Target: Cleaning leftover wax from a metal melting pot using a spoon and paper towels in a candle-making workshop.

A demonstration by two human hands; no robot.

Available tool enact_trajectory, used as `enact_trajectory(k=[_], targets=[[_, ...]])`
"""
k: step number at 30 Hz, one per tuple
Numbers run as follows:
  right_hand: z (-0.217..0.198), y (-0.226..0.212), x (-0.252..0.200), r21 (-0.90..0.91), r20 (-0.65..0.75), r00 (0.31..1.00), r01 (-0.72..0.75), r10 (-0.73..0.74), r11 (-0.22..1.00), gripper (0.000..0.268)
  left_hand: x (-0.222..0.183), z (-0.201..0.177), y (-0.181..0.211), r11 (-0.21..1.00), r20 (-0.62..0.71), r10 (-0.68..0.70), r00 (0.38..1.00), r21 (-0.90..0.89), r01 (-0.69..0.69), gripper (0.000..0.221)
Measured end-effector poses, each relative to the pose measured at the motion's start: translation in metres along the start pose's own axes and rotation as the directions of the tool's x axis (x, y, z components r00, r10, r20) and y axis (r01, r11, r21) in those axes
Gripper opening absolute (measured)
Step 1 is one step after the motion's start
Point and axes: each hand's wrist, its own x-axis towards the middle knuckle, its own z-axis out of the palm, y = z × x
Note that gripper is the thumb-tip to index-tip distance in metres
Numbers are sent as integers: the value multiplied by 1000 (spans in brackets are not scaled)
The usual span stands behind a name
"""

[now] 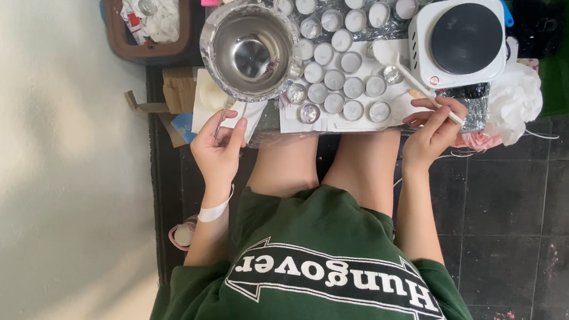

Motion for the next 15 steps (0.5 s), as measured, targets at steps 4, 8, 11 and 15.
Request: enact_trajectory(k=[4, 8, 11, 15], targets=[[-5, 0, 1, 136, 14, 996, -85, 83, 987, 21, 4, -9, -4, 998, -8, -16, 1000, -65, 15, 24], [-12, 2, 2, 213, -32, 986, -156, 166, 965, 27, 10, -27, 8, 989, -36, -91, 995, -120, 86, 21], [-15, 2, 1, 203, -34, 983, -168, 179, 965, 28, 14, -38, 15, 978, -78, -83, 994, -197, 66, 22], [-14, 6, -1, 229, -44, 987, -139, 153, 963, 25, 17, -48, 13, 976, -145, -58, 988, -215, 26, 23]])
